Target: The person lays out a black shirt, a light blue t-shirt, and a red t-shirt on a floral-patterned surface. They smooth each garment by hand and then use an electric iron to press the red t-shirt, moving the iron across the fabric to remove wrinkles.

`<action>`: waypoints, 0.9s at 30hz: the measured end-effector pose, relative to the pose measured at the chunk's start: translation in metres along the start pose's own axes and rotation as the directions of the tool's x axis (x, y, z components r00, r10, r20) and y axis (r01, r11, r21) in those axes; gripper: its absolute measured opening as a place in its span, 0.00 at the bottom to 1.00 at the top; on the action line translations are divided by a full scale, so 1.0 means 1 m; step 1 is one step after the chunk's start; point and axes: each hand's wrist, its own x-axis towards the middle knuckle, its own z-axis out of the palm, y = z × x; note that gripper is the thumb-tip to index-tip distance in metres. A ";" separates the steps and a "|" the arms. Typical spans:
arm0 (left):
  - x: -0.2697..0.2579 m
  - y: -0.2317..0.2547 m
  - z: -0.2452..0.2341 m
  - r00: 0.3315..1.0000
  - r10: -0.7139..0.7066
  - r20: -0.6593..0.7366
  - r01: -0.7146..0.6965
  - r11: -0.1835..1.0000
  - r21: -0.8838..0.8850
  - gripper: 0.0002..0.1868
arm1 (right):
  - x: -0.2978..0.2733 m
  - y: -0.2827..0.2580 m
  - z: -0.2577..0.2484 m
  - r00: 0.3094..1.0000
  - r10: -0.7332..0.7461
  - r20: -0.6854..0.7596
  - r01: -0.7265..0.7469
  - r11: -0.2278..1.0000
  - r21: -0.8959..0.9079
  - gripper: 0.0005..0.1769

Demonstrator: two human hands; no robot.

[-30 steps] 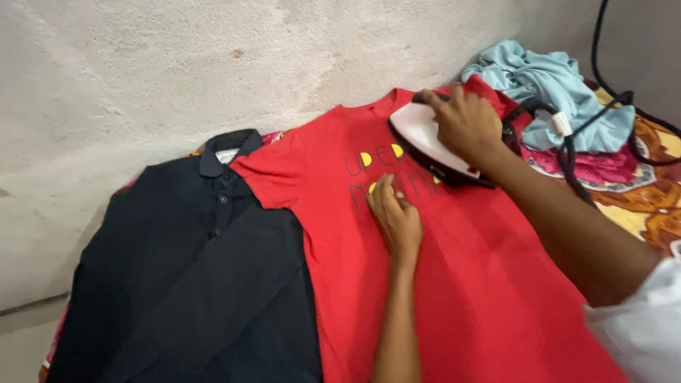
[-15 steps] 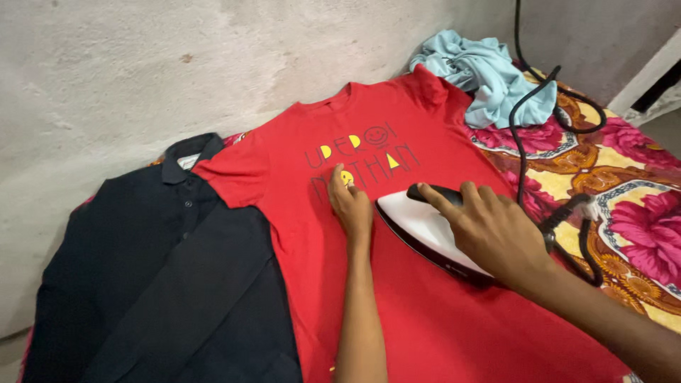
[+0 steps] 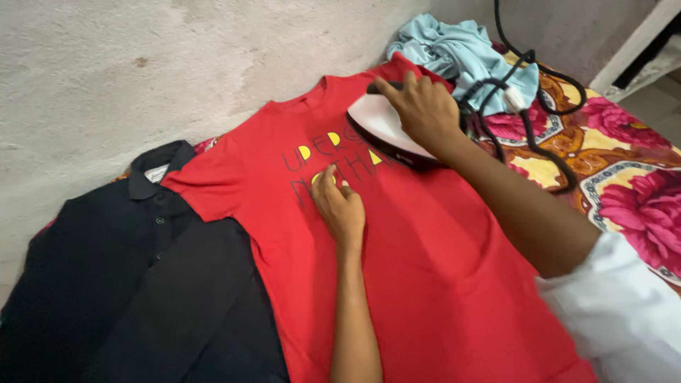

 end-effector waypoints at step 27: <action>-0.027 0.003 0.008 0.935 0.313 0.164 -0.347 0.902 0.257 0.23 | -0.149 0.035 -0.167 0.868 0.010 0.497 -0.165 0.949 0.269 0.45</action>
